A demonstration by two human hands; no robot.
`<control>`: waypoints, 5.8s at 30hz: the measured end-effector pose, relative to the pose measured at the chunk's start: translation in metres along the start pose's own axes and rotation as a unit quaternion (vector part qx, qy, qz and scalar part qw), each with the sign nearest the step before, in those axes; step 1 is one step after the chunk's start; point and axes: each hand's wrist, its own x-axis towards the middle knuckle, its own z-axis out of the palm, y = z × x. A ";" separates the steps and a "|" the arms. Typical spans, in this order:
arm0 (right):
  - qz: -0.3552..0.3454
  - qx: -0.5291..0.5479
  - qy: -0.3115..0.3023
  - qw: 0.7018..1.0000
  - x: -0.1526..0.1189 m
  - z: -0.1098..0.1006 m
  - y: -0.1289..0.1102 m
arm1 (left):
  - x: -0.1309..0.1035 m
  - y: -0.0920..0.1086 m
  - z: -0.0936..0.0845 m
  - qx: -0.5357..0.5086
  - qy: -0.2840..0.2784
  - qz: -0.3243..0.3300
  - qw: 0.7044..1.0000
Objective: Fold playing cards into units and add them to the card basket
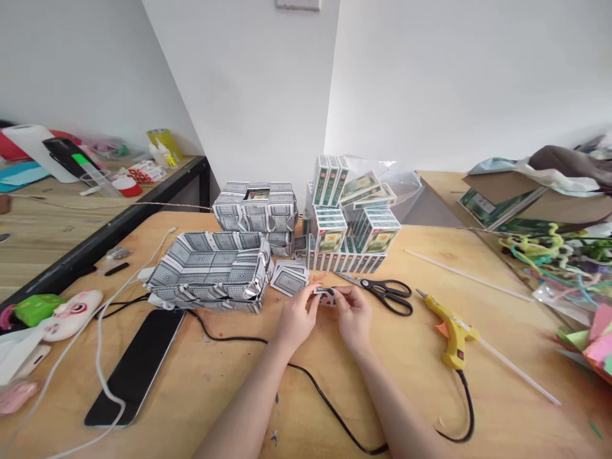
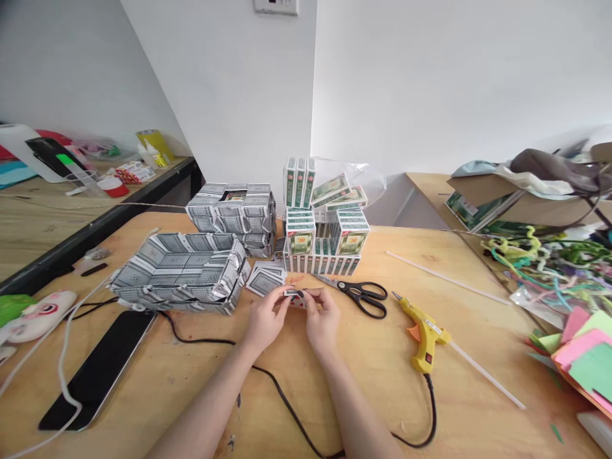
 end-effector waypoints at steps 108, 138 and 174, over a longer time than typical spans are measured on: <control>0.073 0.104 -0.181 0.975 0.003 0.001 -0.016 | 0.005 0.019 -0.011 -0.146 -0.039 -0.086 0.985; 0.060 0.085 -0.141 0.985 0.011 -0.004 -0.001 | 0.016 -0.002 -0.009 -0.292 -0.030 -0.229 0.928; 0.079 0.117 -0.061 0.988 0.011 -0.002 0.002 | 0.013 0.006 -0.008 -0.360 -0.051 -0.213 0.907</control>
